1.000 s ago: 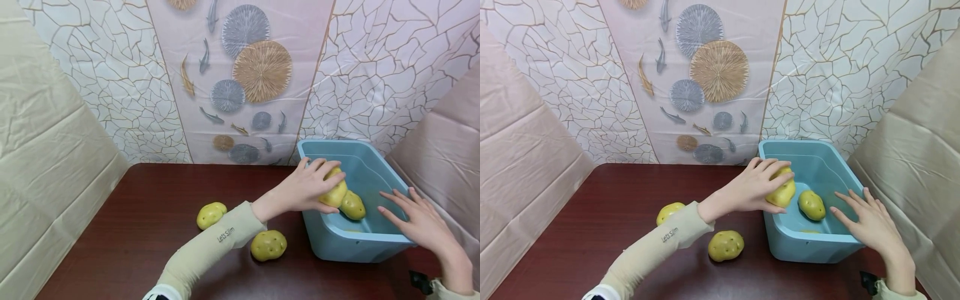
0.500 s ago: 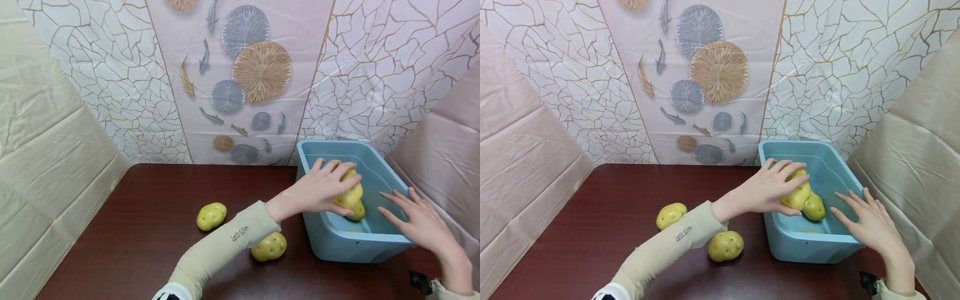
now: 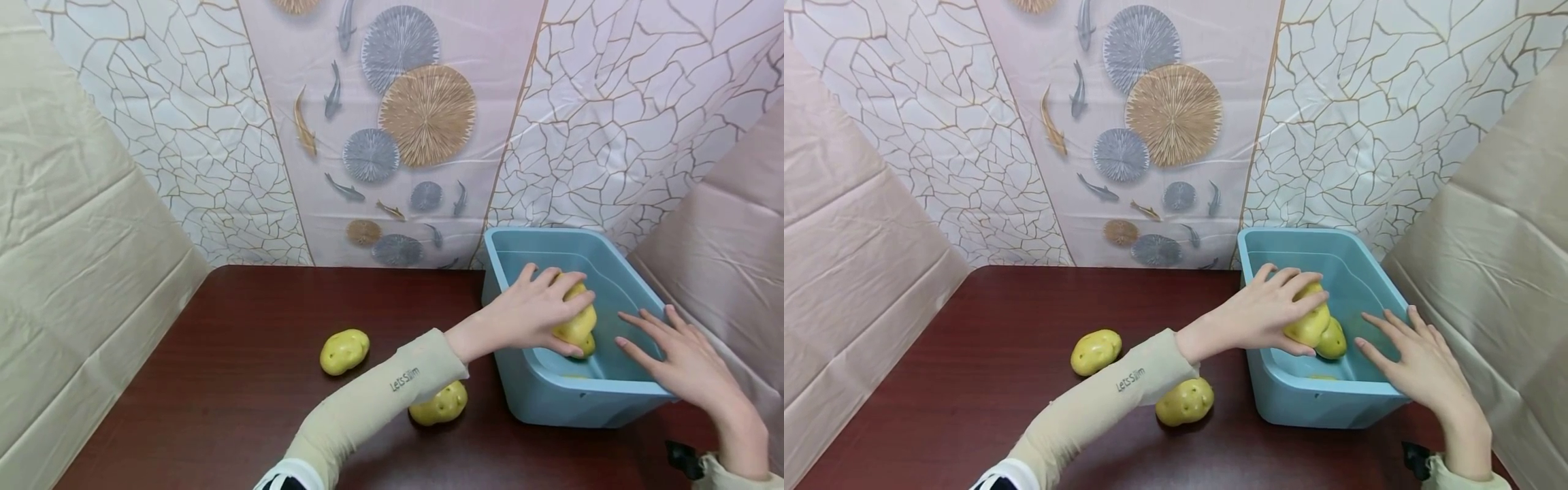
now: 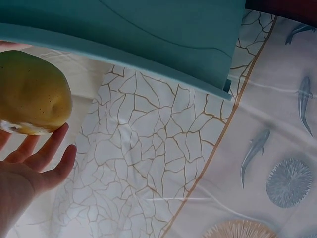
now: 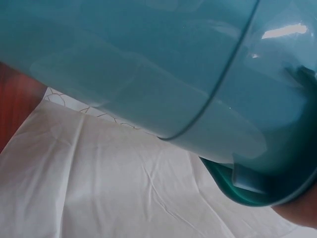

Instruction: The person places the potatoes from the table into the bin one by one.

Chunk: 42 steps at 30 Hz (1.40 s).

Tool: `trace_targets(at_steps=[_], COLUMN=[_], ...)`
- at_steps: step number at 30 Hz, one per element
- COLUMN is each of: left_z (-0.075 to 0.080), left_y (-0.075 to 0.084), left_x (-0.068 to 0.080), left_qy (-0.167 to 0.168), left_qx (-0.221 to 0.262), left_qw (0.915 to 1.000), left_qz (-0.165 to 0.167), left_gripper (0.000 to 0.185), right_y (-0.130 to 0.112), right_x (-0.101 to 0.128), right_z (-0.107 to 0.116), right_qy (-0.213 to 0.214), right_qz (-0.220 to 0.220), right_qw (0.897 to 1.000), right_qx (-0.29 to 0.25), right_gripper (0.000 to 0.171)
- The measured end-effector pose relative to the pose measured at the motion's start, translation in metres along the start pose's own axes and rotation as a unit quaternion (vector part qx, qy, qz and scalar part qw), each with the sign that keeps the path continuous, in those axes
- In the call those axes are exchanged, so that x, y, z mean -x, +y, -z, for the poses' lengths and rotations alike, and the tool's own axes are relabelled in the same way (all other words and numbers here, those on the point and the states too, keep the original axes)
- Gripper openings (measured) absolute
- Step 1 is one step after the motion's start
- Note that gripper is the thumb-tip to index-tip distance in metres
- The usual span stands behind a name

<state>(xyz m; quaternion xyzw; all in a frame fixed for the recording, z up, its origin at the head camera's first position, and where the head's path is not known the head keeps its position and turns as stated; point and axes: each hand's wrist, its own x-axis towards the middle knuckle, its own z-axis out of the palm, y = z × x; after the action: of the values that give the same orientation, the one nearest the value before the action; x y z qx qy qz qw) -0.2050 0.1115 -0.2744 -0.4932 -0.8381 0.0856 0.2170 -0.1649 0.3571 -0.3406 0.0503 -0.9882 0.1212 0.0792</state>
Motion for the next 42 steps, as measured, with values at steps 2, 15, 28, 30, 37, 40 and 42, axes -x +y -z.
trace_targets(at_steps=[2,15,28,30,37,40,42], left_z=[-0.001,-0.004,-0.010,-0.010,-0.010,-0.011,-0.012], left_y=[0.001,0.005,0.004,0.004,0.005,0.004,0.004], left_x=[-0.002,-0.012,-0.018,-0.019,-0.021,-0.021,-0.022], left_qy=[0.001,-0.029,-0.044,-0.050,-0.065,-0.069,-0.072], left_qx=[-0.002,0.004,0.012,0.016,0.013,0.015,0.017], left_qw=[1.0000,0.9996,0.9989,0.9986,0.9978,0.9974,0.9973], left_qz=[-0.001,0.001,0.005,0.005,0.008,0.009,0.009], left_gripper=[0.071,0.068,0.066,0.065,0.066,0.065,0.065], right_y=[0.000,0.002,0.004,0.004,0.003,0.003,0.003], right_x=[0.000,0.000,0.000,0.001,0.001,0.001,0.001], right_z=[0.000,0.000,-0.001,-0.001,-0.001,-0.002,-0.002], right_qy=[0.000,0.008,0.010,0.009,0.010,0.010,0.009], right_qz=[-0.001,0.009,0.006,0.005,0.005,0.005,0.006], right_qw=[1.000,1.000,1.000,1.000,1.000,1.000,1.000], right_qx=[0.001,-0.003,-0.006,-0.006,-0.004,-0.003,-0.004], right_gripper=[0.061,0.059,0.061,0.061,0.061,0.061,0.061])
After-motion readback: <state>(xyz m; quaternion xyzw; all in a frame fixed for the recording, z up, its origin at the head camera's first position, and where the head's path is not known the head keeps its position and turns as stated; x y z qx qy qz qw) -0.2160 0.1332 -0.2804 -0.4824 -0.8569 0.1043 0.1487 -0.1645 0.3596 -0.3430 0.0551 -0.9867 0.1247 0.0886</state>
